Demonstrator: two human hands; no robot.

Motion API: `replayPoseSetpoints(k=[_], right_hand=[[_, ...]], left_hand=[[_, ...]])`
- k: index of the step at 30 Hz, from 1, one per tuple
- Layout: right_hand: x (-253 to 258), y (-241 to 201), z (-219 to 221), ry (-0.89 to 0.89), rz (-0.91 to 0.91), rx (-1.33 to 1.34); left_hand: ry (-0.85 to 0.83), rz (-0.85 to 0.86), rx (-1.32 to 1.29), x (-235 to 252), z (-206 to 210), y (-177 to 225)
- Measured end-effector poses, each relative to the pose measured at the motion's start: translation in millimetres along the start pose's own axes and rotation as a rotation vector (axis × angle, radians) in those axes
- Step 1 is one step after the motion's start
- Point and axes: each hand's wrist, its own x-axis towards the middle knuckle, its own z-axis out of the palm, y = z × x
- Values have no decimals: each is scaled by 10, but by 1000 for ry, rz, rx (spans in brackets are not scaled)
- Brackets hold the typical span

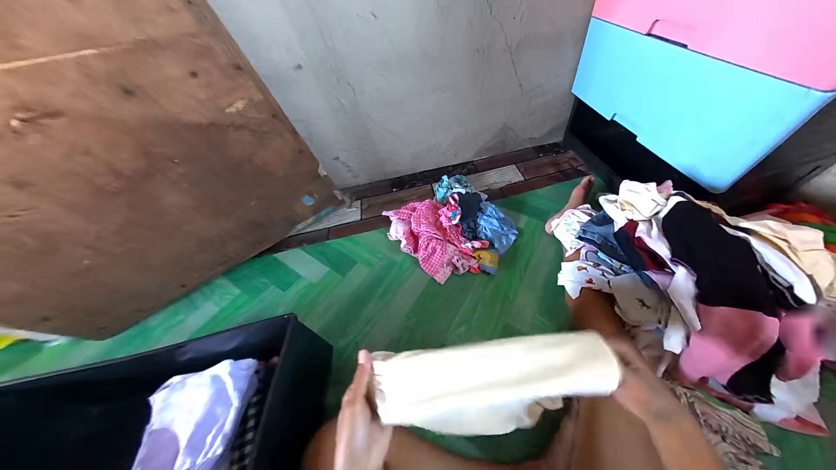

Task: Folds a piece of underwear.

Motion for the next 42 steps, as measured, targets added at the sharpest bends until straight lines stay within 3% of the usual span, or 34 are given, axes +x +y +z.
replayPoseSetpoints(k=[3, 5, 8, 13, 15, 19, 24, 27, 29, 32, 34, 37, 42], right_hand=[[273, -212, -381, 596, -50, 33], [382, -264, -506, 803, -123, -214], [413, -257, -385, 606, -334, -647], [637, -373, 622, 49, -613, -705], [707, -471, 954, -32, -716, -817], [827, -766, 1126, -195, -787, -955], [1079, -1043, 923, -373, -762, -1227], [1296, -1117, 783, -404, -712, -1415], [1388, -1194, 753, -402, -599, -1492], [1406, -1422, 918, -373, -225, -1602], [1436, -1476, 996, -319, -147, -1654], [1469, -1487, 991, -295, -179, -1662], [1480, -1339, 745, -533, -560, -1579]], left_hand=[[-44, 92, -69, 106, -103, 192], [-152, 94, -75, 56, -21, 319], [-498, 82, -4, -50, 200, 358], [-858, 149, 250, -148, 700, 329], [-939, 265, 370, -155, 786, 373], [-805, 476, 690, -123, 767, 612], [-655, 893, 1515, 134, 487, 695], [-559, 1059, 1774, 222, 344, 758], [-502, 1208, 1809, 283, 330, 875], [-488, 1469, 1771, 316, 390, 1046], [-488, 1548, 1768, 242, 453, 1112], [-453, 1550, 1774, 121, 512, 1165], [-405, 1464, 1784, 172, 444, 1181]])
